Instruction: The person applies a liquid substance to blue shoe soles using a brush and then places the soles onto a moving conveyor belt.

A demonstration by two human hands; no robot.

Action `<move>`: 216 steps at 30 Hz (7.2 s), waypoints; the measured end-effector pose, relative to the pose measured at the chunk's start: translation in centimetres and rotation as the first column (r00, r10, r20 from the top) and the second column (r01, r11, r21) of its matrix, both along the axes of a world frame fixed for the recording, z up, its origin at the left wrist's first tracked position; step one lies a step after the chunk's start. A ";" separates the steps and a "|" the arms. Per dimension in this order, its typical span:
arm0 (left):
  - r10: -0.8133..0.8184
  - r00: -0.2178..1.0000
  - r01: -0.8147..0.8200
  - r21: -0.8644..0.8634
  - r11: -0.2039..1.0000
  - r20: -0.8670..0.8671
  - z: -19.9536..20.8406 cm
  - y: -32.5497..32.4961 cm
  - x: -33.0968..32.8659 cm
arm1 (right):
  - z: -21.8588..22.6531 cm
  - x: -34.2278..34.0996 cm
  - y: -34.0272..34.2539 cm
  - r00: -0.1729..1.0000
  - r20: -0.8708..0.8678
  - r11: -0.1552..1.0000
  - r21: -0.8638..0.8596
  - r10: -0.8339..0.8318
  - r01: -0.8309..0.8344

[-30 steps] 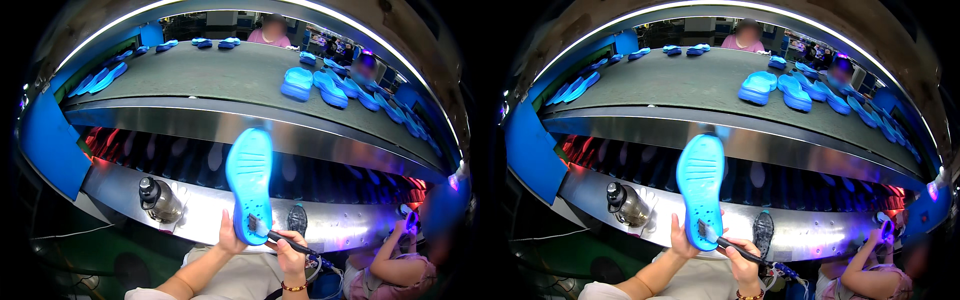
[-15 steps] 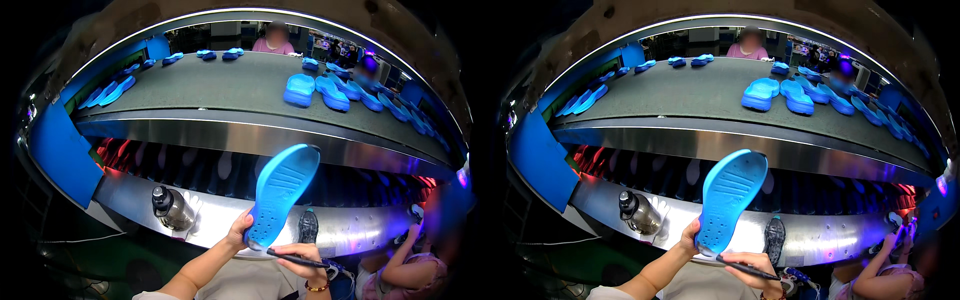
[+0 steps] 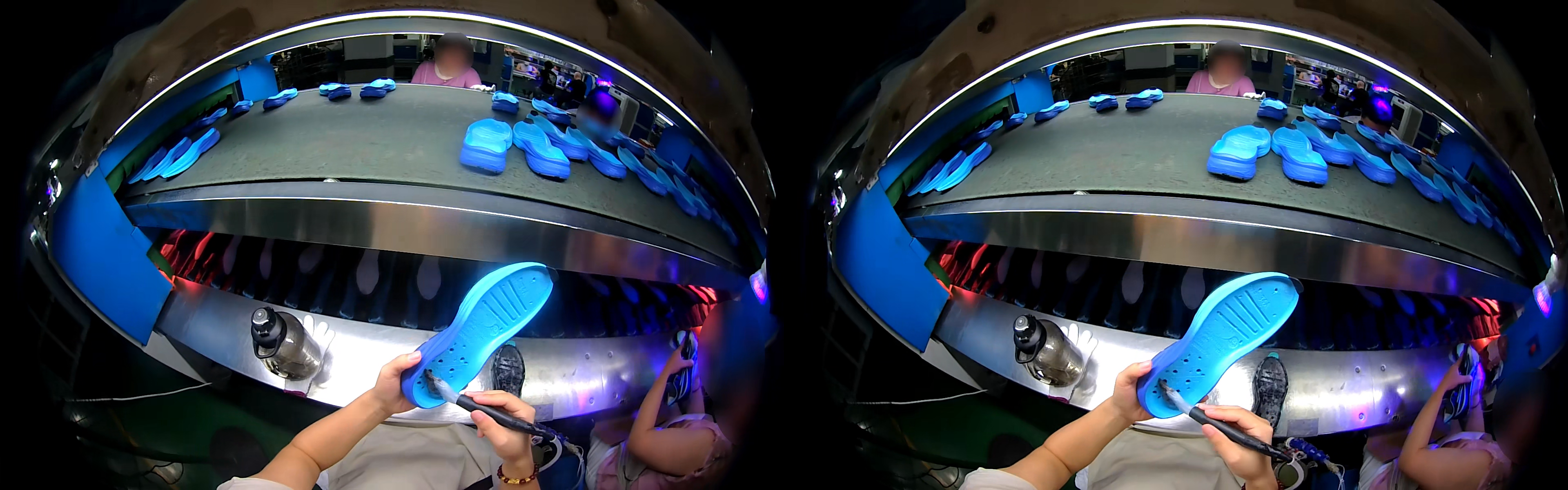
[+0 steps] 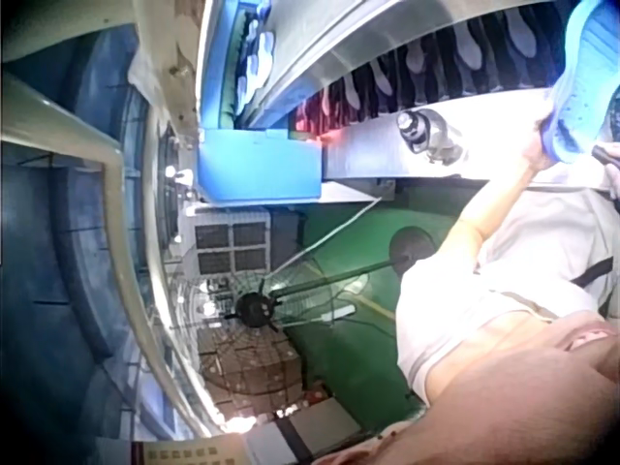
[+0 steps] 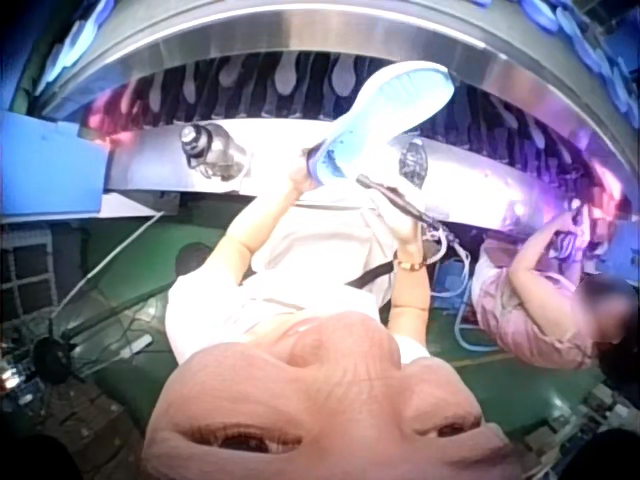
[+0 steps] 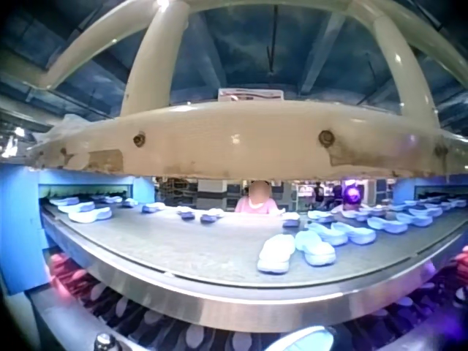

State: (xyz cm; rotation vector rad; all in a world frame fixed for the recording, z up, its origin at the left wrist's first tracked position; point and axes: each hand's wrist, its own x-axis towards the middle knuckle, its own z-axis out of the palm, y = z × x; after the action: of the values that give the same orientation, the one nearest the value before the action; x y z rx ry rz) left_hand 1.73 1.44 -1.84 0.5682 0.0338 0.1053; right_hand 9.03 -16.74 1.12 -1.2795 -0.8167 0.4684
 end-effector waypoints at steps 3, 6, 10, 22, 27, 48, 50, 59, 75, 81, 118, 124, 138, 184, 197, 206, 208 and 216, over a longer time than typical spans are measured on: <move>-0.023 0.996 0.023 -0.004 1.000 0.087 -0.5 0.1 0.2 | 0.7 -0.4 -0.1 0.989 -0.149 0.997 -0.081 -0.019 0.007; -0.028 0.997 0.027 0.015 1.000 0.073 1.3 1.1 0.7 | 1.3 0.6 0.6 0.997 0.076 0.992 -0.123 -0.021 0.030; -0.139 0.990 0.144 0.245 0.959 -0.037 3.4 2.9 2.5 | 3.3 2.0 1.5 0.884 0.439 0.985 -0.129 0.164 -0.119; -0.312 0.862 0.458 0.349 0.817 -0.401 6.2 4.0 1.6 | 6.2 4.1 0.2 0.685 0.489 0.837 -0.394 0.540 -0.379; -0.328 0.807 0.504 0.283 0.816 -0.491 6.3 4.1 1.4 | 5.7 4.8 0.2 0.758 0.477 0.889 -0.335 0.446 -0.312; -0.204 0.921 0.280 0.200 0.939 -0.333 2.8 8.4 -0.9 | 4.0 6.2 -1.8 0.819 0.365 0.886 -0.320 0.442 -0.336; -0.217 0.920 0.291 0.196 0.937 -0.326 1.8 8.6 -1.0 | 4.4 5.9 -1.7 0.899 0.298 0.922 -0.314 0.322 -0.226; -0.219 0.941 0.203 -0.087 0.975 -0.258 -1.2 9.2 -0.8 | 3.9 3.3 -2.5 0.913 0.260 0.944 -0.189 0.315 -0.272; -0.046 0.993 0.027 -0.166 0.986 -0.110 -1.1 1.2 3.3 | 1.0 3.3 1.7 0.996 0.057 0.983 -0.167 -0.073 0.082; 0.133 0.987 -0.142 -0.094 0.985 -0.092 -1.1 1.2 3.0 | 1.5 1.2 3.5 0.626 0.779 0.989 -0.070 -0.026 0.129; 0.223 0.973 -0.217 -0.094 0.972 0.064 3.8 0.5 1.3 | 2.2 0.2 2.1 0.964 0.266 0.999 0.049 -0.009 -0.005; 0.180 0.979 -0.159 -0.190 0.969 0.098 4.1 0.9 1.7 | 3.3 0.7 2.1 0.934 0.300 0.973 0.068 0.192 -0.222; -0.117 0.990 0.098 -0.208 0.973 -0.079 4.4 3.2 2.4 | 5.1 0.8 1.6 0.717 0.563 0.907 -0.177 0.411 -0.381; -0.169 0.926 0.162 -0.051 0.986 -0.337 0.6 3.4 -0.9 | -1.0 7.8 1.5 0.888 0.189 0.874 -0.178 -0.420 0.451; -0.083 0.974 0.058 -0.123 0.991 -0.212 -0.8 4.7 -3.1 | -0.7 1.5 -1.2 0.993 -0.121 1.000 -0.006 -0.016 0.016; 0.479 0.872 -0.486 0.288 0.825 0.099 8.3 9.8 -9.6 | -7.8 3.4 -5.9 0.720 -0.595 0.930 -0.148 -0.356 0.337; 0.287 0.854 -0.379 0.141 0.915 0.435 11.5 15.0 -9.2 | -7.7 3.6 -5.6 0.711 -0.603 0.928 -0.161 -0.362 0.335; 0.406 0.448 -0.367 -0.251 0.896 0.796 14.0 37.9 -4.4 | -8.8 4.2 -3.3 0.679 -0.713 0.946 0.068 -0.175 0.316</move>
State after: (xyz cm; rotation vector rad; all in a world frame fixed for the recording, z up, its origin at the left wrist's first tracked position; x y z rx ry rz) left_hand -2.69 39.37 12.14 0.4049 -0.7992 0.8403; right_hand 13.18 -20.04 -7.67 -0.8993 -0.0250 0.5874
